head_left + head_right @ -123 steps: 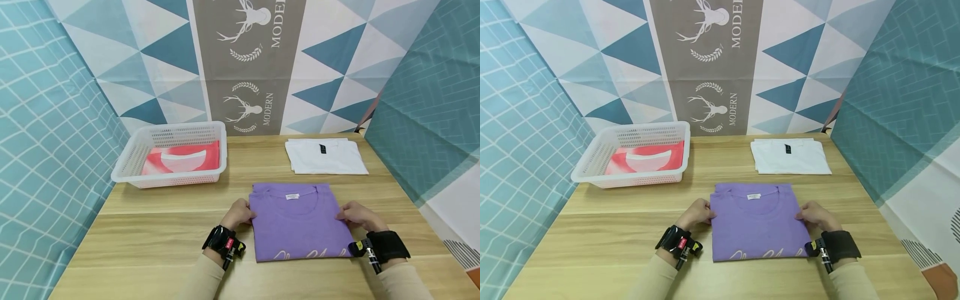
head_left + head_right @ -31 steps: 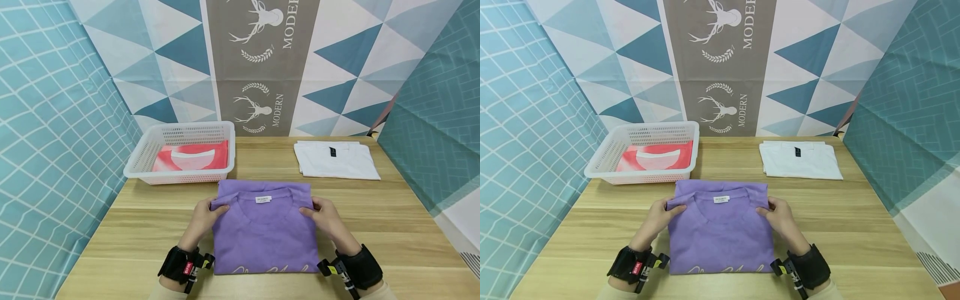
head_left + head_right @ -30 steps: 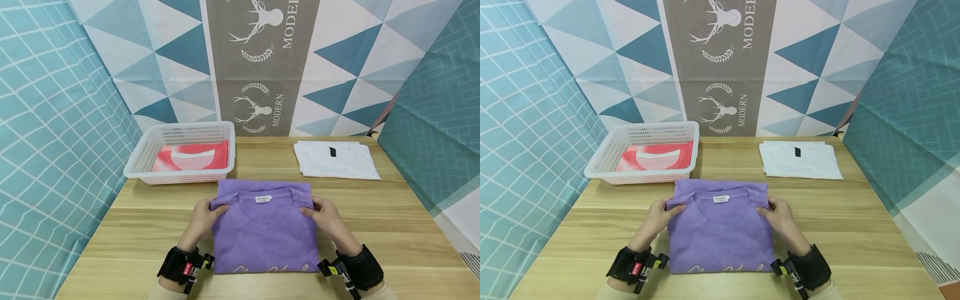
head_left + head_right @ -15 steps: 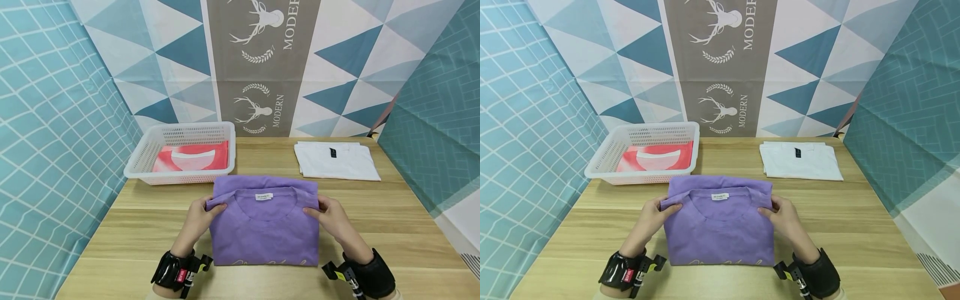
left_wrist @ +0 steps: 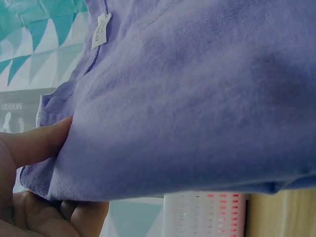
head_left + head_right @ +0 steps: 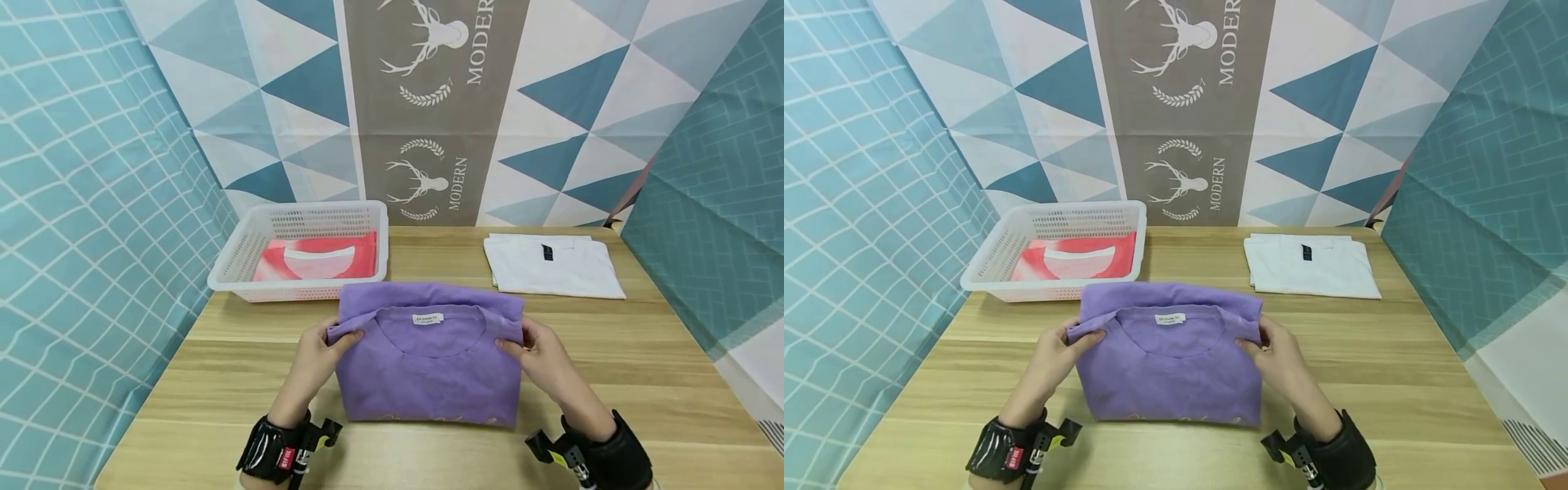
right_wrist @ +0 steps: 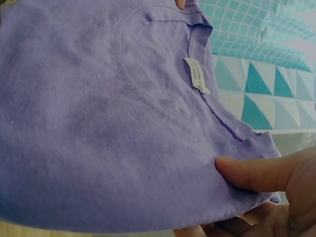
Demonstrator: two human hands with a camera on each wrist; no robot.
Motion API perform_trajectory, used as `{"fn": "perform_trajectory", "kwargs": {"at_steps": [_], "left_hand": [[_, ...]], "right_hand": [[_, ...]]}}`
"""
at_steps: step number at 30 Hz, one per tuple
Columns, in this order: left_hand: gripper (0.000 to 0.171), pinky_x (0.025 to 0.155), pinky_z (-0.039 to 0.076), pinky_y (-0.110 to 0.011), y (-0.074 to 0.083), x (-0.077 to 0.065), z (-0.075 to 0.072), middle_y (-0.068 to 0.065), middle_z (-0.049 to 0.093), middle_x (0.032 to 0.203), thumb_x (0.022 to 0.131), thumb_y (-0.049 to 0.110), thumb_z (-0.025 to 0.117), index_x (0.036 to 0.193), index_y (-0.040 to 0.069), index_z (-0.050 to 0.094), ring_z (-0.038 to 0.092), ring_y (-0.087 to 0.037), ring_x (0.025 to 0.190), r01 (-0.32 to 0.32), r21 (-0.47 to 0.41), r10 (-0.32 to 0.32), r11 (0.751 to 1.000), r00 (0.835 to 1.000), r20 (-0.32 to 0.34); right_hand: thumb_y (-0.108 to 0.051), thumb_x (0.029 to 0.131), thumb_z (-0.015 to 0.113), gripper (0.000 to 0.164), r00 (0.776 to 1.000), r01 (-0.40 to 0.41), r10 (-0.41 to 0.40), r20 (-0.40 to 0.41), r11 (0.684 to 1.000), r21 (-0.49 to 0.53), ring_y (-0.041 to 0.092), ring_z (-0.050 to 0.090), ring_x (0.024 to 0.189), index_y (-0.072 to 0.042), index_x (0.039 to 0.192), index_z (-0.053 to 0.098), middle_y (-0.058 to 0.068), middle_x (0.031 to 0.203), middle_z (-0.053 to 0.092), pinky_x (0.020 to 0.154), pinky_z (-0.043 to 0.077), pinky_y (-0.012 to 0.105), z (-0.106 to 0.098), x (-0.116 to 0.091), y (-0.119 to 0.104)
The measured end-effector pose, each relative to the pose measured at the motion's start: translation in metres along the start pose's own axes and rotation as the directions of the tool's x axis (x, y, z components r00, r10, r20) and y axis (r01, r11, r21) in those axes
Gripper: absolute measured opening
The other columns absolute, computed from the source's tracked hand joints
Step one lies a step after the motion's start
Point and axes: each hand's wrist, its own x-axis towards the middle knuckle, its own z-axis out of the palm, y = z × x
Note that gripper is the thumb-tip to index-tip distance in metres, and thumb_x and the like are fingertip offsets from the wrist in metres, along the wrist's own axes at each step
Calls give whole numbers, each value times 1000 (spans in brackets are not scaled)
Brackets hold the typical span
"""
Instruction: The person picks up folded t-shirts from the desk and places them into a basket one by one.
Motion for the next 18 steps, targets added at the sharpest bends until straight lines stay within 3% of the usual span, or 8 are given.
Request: {"fn": "perform_trajectory", "kwargs": {"at_steps": [6, 13, 18], "left_hand": [[16, 69, 45, -19, 4, 1, -7, -10, 66, 86, 83, 7, 73, 96, -1, 69, 51, -2, 73, -24, 16, 25, 1000, 1000, -20], [15, 67, 43, -19, 10, 2, -15, -10, 64, 84, 83, 6, 73, 95, -1, 68, 49, -1, 71, -61, 14, 61, 998, 997, -48], [16, 67, 44, -18, 12, 5, -21, -11, 65, 86, 82, 8, 74, 95, 0, 69, 48, 0, 72, -107, 39, 109, 994, 992, -62]], "right_hand": [[-2, 86, 67, 30, 1000, 22, -22, 5, 1000, -14, -1, 58, 83, 6, 114, 60, 24, 105, 69, 70, 49, 17, 0, 0, -7], [-1, 88, 64, 32, 999, 45, -45, 19, 999, -20, 29, 65, 100, 7, 118, 56, 27, 110, 67, 74, 51, 21, -2, 1, -17], [-1, 87, 65, 32, 997, 74, -74, 15, 997, -27, 23, 65, 97, 7, 117, 57, 26, 110, 67, 73, 51, 20, -4, 3, -23]]}}
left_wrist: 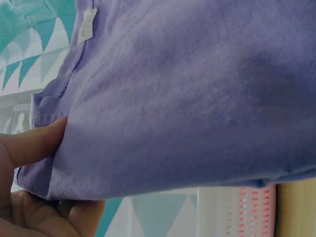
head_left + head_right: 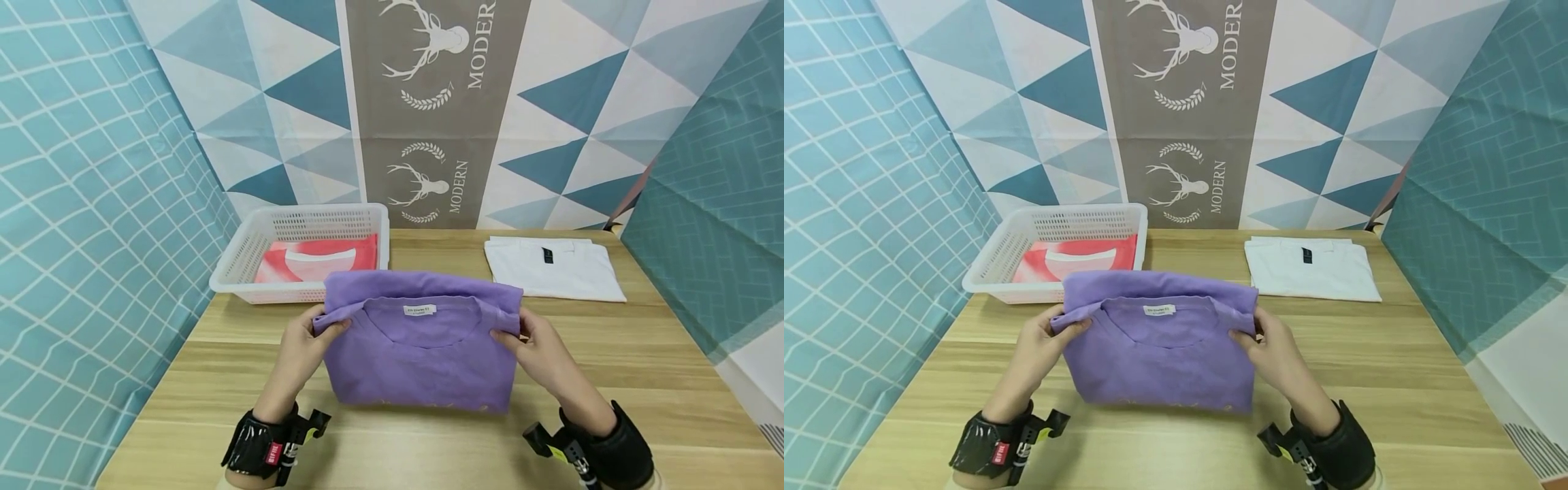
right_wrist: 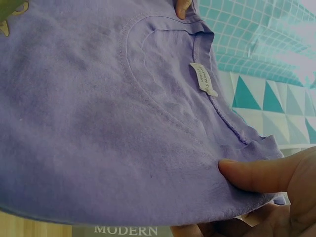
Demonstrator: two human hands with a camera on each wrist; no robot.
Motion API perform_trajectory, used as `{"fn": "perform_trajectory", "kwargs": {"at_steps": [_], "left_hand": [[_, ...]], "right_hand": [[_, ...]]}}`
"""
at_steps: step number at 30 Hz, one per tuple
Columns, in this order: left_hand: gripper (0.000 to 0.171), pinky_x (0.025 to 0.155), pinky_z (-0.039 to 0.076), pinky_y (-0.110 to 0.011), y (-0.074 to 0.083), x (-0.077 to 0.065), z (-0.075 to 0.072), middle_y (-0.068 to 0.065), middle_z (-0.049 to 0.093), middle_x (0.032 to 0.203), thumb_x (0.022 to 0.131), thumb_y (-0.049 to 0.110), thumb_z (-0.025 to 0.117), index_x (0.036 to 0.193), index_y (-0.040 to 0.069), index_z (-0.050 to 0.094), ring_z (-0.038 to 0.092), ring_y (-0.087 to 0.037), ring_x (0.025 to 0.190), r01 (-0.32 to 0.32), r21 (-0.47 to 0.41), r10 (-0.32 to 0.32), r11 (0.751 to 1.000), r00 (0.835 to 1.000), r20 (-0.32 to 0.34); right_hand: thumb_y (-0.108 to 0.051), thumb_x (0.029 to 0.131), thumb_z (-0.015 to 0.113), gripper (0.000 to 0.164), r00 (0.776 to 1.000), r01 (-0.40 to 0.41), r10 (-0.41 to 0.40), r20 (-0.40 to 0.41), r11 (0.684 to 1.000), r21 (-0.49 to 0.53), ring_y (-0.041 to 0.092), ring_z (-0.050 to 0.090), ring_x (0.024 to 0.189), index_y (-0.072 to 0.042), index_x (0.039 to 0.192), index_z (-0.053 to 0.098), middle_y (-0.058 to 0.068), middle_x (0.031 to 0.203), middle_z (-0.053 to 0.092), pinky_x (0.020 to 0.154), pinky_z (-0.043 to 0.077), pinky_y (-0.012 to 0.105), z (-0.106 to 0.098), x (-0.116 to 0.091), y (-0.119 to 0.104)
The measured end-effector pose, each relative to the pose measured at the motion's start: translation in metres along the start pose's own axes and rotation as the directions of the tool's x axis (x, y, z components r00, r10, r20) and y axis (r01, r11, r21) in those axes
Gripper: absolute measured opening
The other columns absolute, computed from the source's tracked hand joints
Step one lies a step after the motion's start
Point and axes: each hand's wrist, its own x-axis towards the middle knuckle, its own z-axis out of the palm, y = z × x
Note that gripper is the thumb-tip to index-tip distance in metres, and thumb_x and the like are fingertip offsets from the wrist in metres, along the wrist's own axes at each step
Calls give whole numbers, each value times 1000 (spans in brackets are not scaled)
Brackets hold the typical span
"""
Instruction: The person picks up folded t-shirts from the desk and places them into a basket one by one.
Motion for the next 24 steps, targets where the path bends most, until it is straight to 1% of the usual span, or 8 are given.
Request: {"fn": "perform_trajectory", "kwargs": {"at_steps": [2, 4, 8, 13, 15, 18, 21, 24], "left_hand": [[18, 64, 42, -18, 1, 1, -3, -10, 64, 85, 82, 9, 75, 96, 0, 69, 47, 0, 70, -11, 14, 11, 1000, 1000, 2], [18, 63, 41, -18, 3, 2, -6, -10, 62, 83, 82, 10, 74, 96, -1, 69, 45, -1, 69, -22, 21, 22, 1000, 1000, -4], [15, 61, 39, -19, 5, 5, -13, -7, 59, 78, 83, 7, 73, 94, -1, 69, 44, -2, 67, -52, 36, 53, 998, 998, -31], [12, 57, 38, -20, 6, 9, -22, 0, 55, 72, 80, 4, 73, 89, -1, 67, 44, -2, 64, -111, 52, 115, 992, 990, -81], [12, 56, 38, -20, 7, 10, -26, 0, 55, 72, 81, 4, 73, 90, -1, 67, 44, -2, 64, -124, 58, 129, 991, 988, -83], [12, 57, 39, -20, 8, 13, -31, -4, 58, 75, 82, 5, 72, 91, -2, 68, 45, -3, 65, -118, 85, 125, 989, 989, -82], [13, 60, 42, -19, 10, 15, -36, -10, 62, 80, 84, 6, 71, 95, -1, 69, 47, -2, 67, -82, 119, 91, 990, 993, -75], [15, 64, 44, -17, 12, 17, -41, -14, 65, 85, 85, 7, 70, 98, -2, 69, 48, 1, 70, -65, 147, 77, 987, 994, -80]], "right_hand": [[-2, 87, 66, 32, 1000, 22, -22, -6, 1000, -6, 21, 64, 96, 7, 116, 58, 26, 109, 67, 72, 50, 18, -1, 1, -2], [-2, 87, 66, 32, 999, 39, -39, -6, 999, -13, 24, 65, 97, 7, 117, 58, 25, 110, 67, 73, 51, 19, -1, 2, -5], [-2, 88, 65, 32, 997, 83, -83, 7, 996, -15, 30, 65, 100, 5, 118, 57, 24, 112, 67, 75, 54, 25, -3, 6, -11], [-4, 89, 64, 34, 994, 100, -100, 37, 995, 7, 33, 65, 102, 5, 121, 56, 25, 114, 66, 77, 55, 33, -3, 11, -20], [-4, 90, 63, 33, 994, 102, -103, 42, 995, 15, 33, 65, 103, 6, 120, 56, 25, 114, 66, 77, 55, 33, -2, 14, -23], [-2, 89, 63, 32, 993, 111, -111, 39, 994, 24, 33, 65, 102, 6, 119, 56, 26, 113, 65, 78, 55, 34, 1, 18, -26], [-1, 88, 63, 32, 993, 114, -115, 32, 993, 24, 34, 65, 102, 7, 119, 57, 26, 113, 66, 80, 56, 37, 3, 23, -30], [-1, 88, 63, 31, 993, 117, -117, 24, 993, 23, 35, 65, 102, 7, 118, 57, 26, 112, 66, 80, 56, 40, 5, 27, -35]]}}
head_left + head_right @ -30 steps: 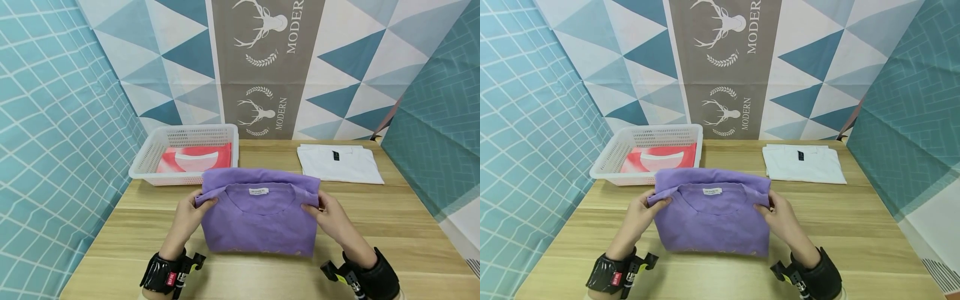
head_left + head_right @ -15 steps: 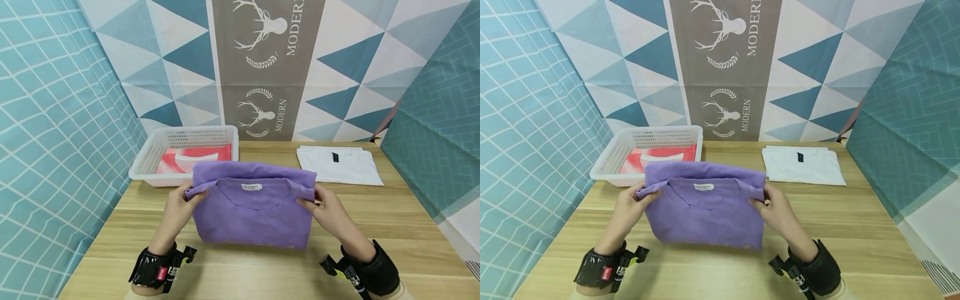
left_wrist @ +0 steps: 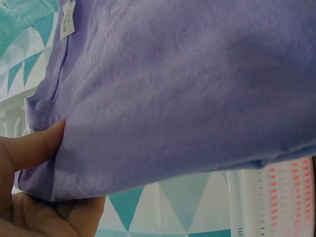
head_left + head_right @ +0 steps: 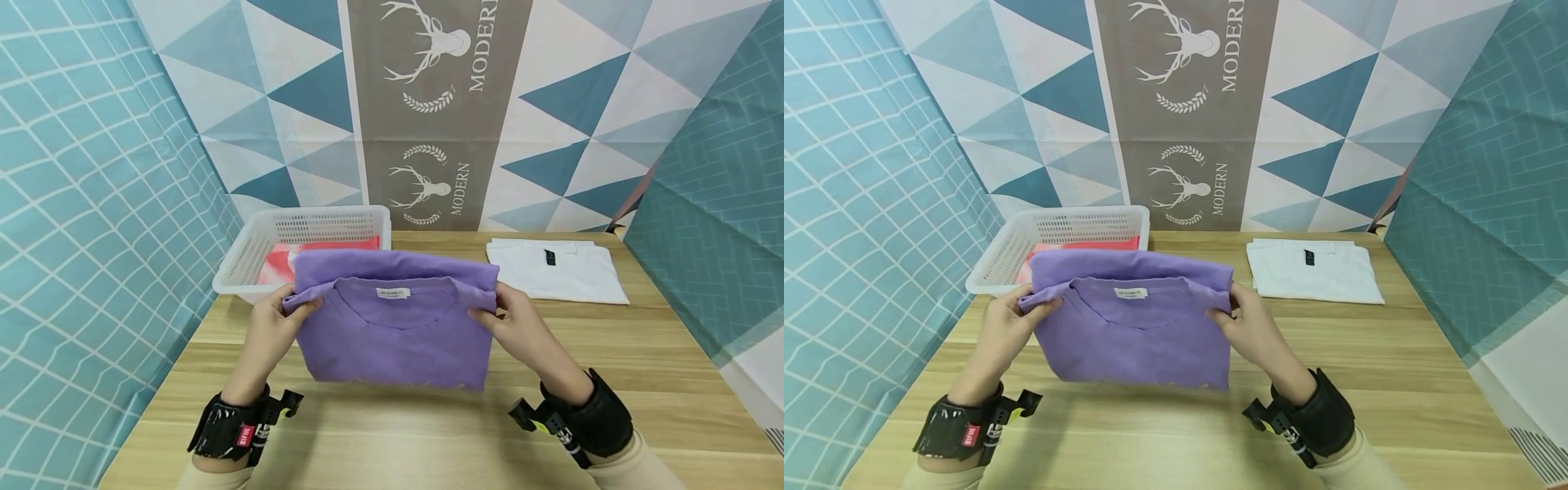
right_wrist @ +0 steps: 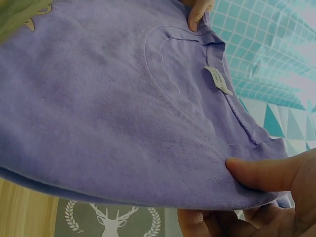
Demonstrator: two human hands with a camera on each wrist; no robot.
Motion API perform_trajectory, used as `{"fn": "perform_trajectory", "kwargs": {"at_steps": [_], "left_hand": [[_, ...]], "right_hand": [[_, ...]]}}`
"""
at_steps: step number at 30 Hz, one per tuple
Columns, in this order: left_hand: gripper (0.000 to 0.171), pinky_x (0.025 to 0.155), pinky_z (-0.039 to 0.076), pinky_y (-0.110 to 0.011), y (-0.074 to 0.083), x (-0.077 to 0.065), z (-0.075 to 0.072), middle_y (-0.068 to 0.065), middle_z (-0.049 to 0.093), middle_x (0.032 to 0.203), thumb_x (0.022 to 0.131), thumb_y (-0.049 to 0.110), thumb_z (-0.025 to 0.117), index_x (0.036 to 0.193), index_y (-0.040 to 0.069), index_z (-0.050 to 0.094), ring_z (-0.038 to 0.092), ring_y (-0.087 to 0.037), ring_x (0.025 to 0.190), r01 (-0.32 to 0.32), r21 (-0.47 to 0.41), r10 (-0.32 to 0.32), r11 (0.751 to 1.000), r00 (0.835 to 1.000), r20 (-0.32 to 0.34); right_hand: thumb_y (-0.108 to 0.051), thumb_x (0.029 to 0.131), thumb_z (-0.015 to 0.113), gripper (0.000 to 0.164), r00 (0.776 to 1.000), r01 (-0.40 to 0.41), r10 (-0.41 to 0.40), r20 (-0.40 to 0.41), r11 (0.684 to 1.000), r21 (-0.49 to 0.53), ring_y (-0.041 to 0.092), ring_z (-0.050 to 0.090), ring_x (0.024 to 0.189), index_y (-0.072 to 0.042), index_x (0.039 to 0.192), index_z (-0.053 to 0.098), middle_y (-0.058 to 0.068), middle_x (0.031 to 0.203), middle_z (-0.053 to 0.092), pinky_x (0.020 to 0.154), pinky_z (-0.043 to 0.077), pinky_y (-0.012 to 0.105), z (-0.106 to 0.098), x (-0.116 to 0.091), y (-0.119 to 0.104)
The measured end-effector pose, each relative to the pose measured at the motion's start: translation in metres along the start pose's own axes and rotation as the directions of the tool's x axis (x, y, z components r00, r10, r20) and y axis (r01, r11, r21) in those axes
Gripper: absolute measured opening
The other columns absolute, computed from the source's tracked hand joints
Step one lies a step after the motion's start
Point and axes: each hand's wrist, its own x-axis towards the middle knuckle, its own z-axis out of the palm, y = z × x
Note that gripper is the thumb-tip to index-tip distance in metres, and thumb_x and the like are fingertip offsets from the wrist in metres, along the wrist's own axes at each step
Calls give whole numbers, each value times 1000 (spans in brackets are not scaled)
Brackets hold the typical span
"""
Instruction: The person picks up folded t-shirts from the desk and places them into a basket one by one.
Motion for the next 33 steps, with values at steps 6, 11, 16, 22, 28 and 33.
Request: {"fn": "perform_trajectory", "kwargs": {"at_steps": [6, 11, 16, 22, 28, 33], "left_hand": [[19, 65, 45, -13, 1, 6, -11, -17, 69, 94, 86, 10, 71, 101, -1, 69, 50, 7, 72, 1, 23, 0, 1000, 999, -38], [23, 65, 45, -11, -1, 12, -23, -13, 68, 97, 88, 14, 70, 106, 0, 69, 50, 9, 73, 21, 29, -19, 999, 998, -63], [22, 64, 45, -12, -3, 18, -34, 14, 61, 80, 88, 17, 69, 103, 0, 68, 49, 6, 71, 31, 14, -29, 999, 996, -81], [21, 60, 40, -13, -7, 27, -45, 25, 49, 68, 88, 18, 70, 98, 0, 67, 45, 3, 68, 47, 57, -39, 997, 990, -136], [23, 62, 41, -8, -11, 35, -54, 31, 48, 68, 86, 15, 71, 101, -2, 68, 47, 7, 69, 91, 53, -79, 994, 978, -192], [26, 64, 43, -5, -14, 40, -61, 36, 48, 67, 87, 13, 70, 107, -3, 67, 49, 12, 70, 110, 30, -102, 993, 973, -208]], "right_hand": [[-1, 88, 63, 29, 1000, 24, -24, -6, 1000, -5, 34, 66, 97, 7, 115, 58, 27, 109, 67, 77, 55, 37, 5, 13, -9], [1, 87, 63, 27, 999, 44, -43, -20, 999, 32, 32, 66, 93, 8, 113, 60, 27, 105, 67, 73, 52, 30, 14, 28, -13], [0, 86, 64, 26, 999, 34, -32, -31, 998, 49, 33, 65, 91, 6, 111, 61, 27, 101, 68, 69, 49, 25, 24, 42, -20], [-2, 84, 67, 23, 997, 38, -37, -67, 999, 19, 32, 65, 85, 6, 105, 64, 26, 94, 69, 68, 48, 25, 33, 59, -30], [-2, 81, 70, 20, 995, 47, -46, -87, 999, 10, 20, 57, 71, 6, 99, 66, 18, 79, 64, 63, 43, 22, 42, 73, -41], [-6, 79, 73, 19, 992, 56, -58, -110, 998, -22, 16, 50, 66, 3, 95, 67, 10, 70, 57, 59, 38, 22, 49, 80, -48]]}}
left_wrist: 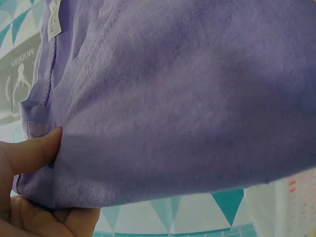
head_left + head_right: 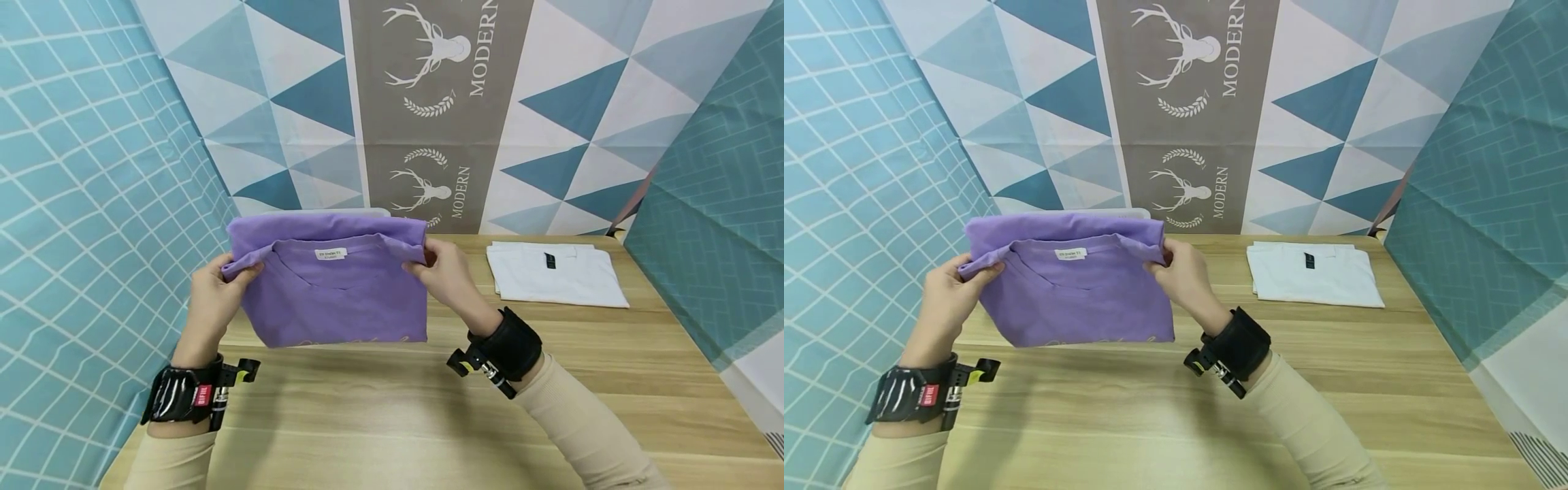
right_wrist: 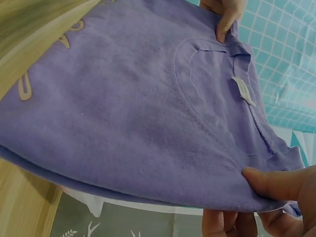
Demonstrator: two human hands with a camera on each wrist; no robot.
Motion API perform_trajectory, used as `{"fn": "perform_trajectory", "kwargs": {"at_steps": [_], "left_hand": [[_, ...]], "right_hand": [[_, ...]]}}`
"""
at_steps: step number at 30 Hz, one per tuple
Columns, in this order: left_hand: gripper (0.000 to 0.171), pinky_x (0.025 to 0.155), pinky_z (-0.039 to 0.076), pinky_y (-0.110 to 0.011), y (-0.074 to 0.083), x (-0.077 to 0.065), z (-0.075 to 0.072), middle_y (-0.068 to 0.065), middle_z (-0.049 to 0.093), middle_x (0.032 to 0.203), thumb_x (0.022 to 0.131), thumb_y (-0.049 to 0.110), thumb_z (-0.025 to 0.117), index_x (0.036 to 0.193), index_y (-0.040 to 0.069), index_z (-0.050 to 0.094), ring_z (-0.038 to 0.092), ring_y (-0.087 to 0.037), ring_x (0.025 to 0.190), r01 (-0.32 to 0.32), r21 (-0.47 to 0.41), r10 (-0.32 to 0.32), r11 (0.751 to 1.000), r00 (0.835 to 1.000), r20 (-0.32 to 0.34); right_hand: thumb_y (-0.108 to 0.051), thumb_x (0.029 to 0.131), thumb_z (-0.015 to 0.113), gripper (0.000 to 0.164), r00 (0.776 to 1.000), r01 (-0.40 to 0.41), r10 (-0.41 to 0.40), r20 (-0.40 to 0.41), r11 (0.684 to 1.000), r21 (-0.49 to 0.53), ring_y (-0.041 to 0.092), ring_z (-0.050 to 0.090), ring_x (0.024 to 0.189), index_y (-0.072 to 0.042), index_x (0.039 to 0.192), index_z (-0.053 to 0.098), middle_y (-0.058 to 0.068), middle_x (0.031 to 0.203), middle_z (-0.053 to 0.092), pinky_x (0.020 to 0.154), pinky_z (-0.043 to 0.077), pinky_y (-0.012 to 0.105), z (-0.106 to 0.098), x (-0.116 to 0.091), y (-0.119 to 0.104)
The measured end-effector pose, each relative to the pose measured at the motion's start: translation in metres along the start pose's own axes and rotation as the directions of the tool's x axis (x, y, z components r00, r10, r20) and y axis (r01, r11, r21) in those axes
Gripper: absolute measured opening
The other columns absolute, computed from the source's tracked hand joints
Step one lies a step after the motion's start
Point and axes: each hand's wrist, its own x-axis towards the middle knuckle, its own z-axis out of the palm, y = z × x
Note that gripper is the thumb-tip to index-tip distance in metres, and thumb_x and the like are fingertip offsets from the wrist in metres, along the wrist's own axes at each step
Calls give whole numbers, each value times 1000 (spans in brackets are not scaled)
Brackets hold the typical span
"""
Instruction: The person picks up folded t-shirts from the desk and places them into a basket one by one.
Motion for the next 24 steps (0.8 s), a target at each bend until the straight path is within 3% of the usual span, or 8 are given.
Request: {"fn": "perform_trajectory", "kwargs": {"at_steps": [5, 10, 17, 24], "left_hand": [[27, 62, 45, -7, 4, 9, -8, 32, 50, 68, 89, 16, 68, 108, -4, 65, 50, 10, 67, 9, -9, -9, 1000, 1000, -15], [30, 63, 45, -5, 8, 19, -13, 29, 50, 72, 90, 19, 67, 111, -2, 65, 51, 11, 70, 34, -4, -35, 999, 999, -40], [17, 58, 43, -12, 9, 33, -17, 21, 48, 70, 90, 23, 67, 97, 8, 62, 46, 2, 68, 71, 23, -69, 997, 995, -71], [36, 66, 44, -5, 12, 46, -17, 24, 53, 82, 90, 24, 67, 119, 2, 64, 50, 10, 76, 88, 10, -87, 996, 993, -82]], "right_hand": [[-6, 79, 74, 17, 1000, 17, -17, -21, 1000, 15, 15, 48, 64, 3, 92, 68, 8, 66, 55, 57, 36, 22, 6, 10, -6], [-9, 81, 73, 14, 999, 38, -39, -29, 999, -33, 17, 49, 65, 2, 88, 67, 5, 66, 54, 59, 36, 21, 10, 22, -15], [-9, 83, 70, 12, 999, 43, -44, -24, 998, -47, 17, 54, 68, 1, 91, 68, 8, 69, 60, 61, 38, 21, 12, 34, -29], [-11, 85, 69, 14, 999, -6, 4, -49, 999, -47, 21, 61, 76, 0, 94, 69, 15, 83, 69, 62, 40, 20, 14, 44, -35]]}}
